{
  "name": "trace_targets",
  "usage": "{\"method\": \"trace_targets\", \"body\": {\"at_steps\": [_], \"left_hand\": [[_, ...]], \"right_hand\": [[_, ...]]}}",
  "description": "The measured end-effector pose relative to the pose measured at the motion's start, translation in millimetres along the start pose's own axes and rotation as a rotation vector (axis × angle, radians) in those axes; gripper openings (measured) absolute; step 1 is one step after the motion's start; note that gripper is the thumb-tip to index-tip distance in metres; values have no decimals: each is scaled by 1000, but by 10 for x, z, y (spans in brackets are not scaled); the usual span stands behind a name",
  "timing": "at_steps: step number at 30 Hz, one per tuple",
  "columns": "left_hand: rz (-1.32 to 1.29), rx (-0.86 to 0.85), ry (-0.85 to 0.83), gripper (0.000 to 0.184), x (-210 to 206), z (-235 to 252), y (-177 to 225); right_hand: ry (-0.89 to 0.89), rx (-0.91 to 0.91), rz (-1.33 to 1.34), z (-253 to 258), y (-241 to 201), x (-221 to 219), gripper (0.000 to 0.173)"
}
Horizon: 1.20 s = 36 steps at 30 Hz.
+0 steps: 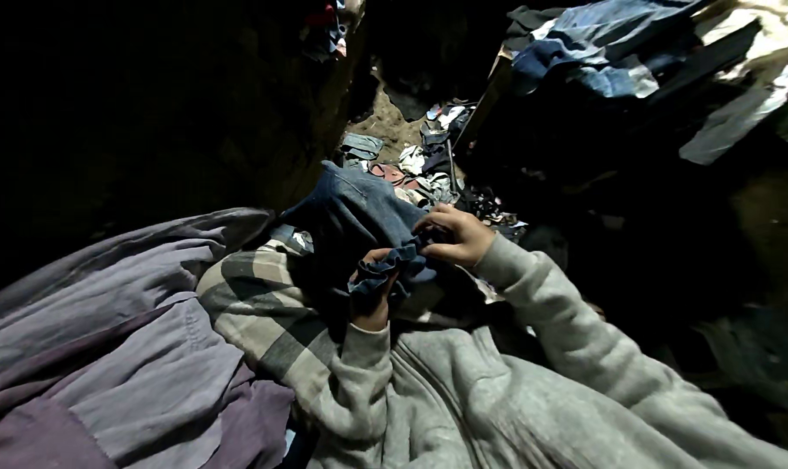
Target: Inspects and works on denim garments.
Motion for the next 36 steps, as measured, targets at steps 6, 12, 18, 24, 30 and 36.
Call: {"method": "trace_targets", "body": {"at_steps": [6, 12, 18, 24, 30, 36], "left_hand": [[104, -64, 53, 19, -126, -50, 87], [129, -259, 12, 15, -142, -76, 13], [294, -32, -86, 15, -108, -29, 85], [226, -57, -71, 16, -123, -47, 72], [189, -162, -90, 15, -67, -60, 6], [115, -215, -171, 11, -51, -64, -25]], "right_hand": [[10, 0, -24, 50, -15, 237, 15], [468, 317, -187, -153, -445, 686, 21], [105, -153, 88, -769, 63, -101, 22], [284, -364, 117, -741, 228, -134, 60], [315, -110, -147, -751, -214, 60, 59], [152, 67, -176, -714, -528, -126, 48]]}}
Point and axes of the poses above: each hand's wrist, its own z-axis towards the middle knuckle, its own x-axis out of the back of the hand, y = z × x, the point moved 4 cm from there along z, towards the middle knuckle, and after that the axes turned 14 degrees about -z, right-handed, at the moved point
